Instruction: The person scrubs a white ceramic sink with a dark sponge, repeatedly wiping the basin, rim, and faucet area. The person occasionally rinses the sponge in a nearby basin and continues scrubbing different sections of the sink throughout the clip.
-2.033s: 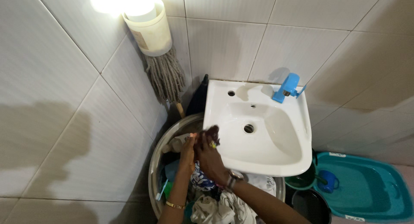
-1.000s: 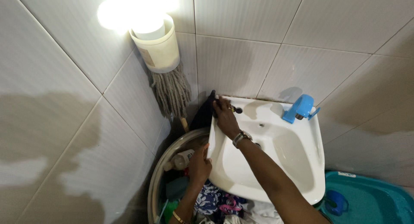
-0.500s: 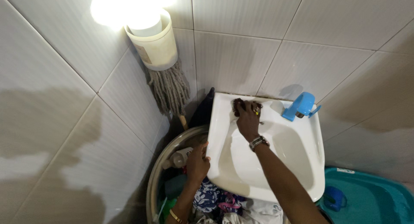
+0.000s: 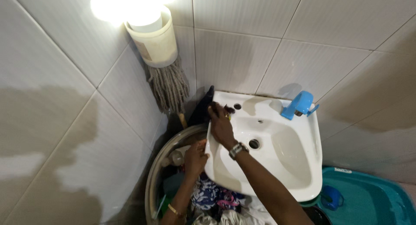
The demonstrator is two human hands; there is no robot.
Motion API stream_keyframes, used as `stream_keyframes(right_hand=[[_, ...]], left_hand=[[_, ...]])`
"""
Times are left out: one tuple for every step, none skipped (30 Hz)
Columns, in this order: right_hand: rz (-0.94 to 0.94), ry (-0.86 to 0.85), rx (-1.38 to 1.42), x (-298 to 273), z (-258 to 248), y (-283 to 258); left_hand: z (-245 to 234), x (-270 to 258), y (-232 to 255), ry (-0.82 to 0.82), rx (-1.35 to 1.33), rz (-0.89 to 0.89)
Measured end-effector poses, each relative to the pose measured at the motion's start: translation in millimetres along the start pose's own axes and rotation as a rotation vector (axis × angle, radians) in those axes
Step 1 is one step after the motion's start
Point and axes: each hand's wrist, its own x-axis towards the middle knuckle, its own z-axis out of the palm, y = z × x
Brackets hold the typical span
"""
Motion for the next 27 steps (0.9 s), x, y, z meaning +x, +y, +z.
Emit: stream_keyframes(right_hand=[[-0.049, -0.026, -0.029, -15, -2, -13], [-0.097, -0.053, -0.059, -31, -5, -26], [-0.149, -0.074, -0.090, -42, -8, -37], [-0.121, -0.136, -0.027, -57, -14, -48], [-0.089, -0.198, 0.036, -73, -20, -58], [-0.095, -0.192, 0.045, -82, -23, -67], [-0.099, -0.186, 0.051, -91, -28, -75], [-0.103, -0.181, 0.057, -98, -32, -79], [-0.064, -0.171, 0.106, -102, -37, -81], [-0.025, -0.161, 0.154, -105, -42, -81], [0.017, -0.152, 0.204, -107, -45, -80], [0.247, -0.180, 0.394, -107, -47, -78], [0.472, -0.201, 0.583, -101, -48, -75], [0.697, -0.221, 0.773, -95, -48, -72], [0.724, -0.160, 0.942, -91, -49, -70], [0.747, -0.096, 1.110, -84, -49, -66], [0.762, -0.034, 1.278, -78, -50, -63], [0.832, -0.096, 1.331, -73, -51, -61], [0.905, -0.162, 1.383, -70, -53, -58], [0.977, -0.230, 1.434, -67, -55, -55], [0.980, -0.313, 1.405, -68, -60, -50], [0.983, -0.394, 1.375, -70, -66, -43], [0.979, -0.473, 1.343, -68, -70, -35], [0.911, -0.465, 1.192, -67, -70, -28], [0.846, -0.455, 1.042, -66, -69, -20], [0.781, -0.443, 0.893, -65, -67, -11], [0.616, -0.358, 0.604, -62, -63, 0]], left_hand=[[-3, 0, -5, -0.007, -0.074, 0.014], [-6, -2, -10, -0.018, -0.126, -0.049], [-8, 1, -12, -0.028, -0.179, -0.106], [-10, 2, -13, -0.039, -0.231, -0.163], [-12, 2, -14, -0.019, -0.274, -0.206], [-13, 3, -13, 0.001, -0.317, -0.250], [-12, 2, -10, 0.018, -0.361, -0.294], [-11, -4, -7, 0.020, -0.388, -0.250], [-11, -9, -3, 0.020, -0.414, -0.204], [-11, -15, 3, 0.021, -0.440, -0.158], [-10, -23, 10, 0.038, -0.395, -0.120], [-9, -32, 17, 0.055, -0.351, -0.082], [-8, -38, 26, 0.073, -0.306, -0.036], [-7, -41, 36, 0.072, -0.291, 0.080], [-6, -46, 44, 0.072, -0.275, 0.193], [-5, -51, 50, 0.070, -0.259, 0.306], [-3, -53, 55, 0.065, -0.128, 0.398], [-1, -55, 58, 0.061, 0.004, 0.488], [1, -56, 58, 0.055, 0.137, 0.572], [1, -54, 56, 0.079, 0.168, 0.527], [1, -49, 52, 0.101, 0.196, 0.481], [1, -45, 47, 0.123, 0.225, 0.435], [0, -36, 41, 0.140, 0.274, 0.423], [-1, -27, 35, 0.156, 0.322, 0.411], [-1, -21, 28, 0.169, 0.371, 0.397], [1, -12, 21, 0.212, 0.388, 0.399], [3, -2, 15, 0.254, 0.406, 0.400]])
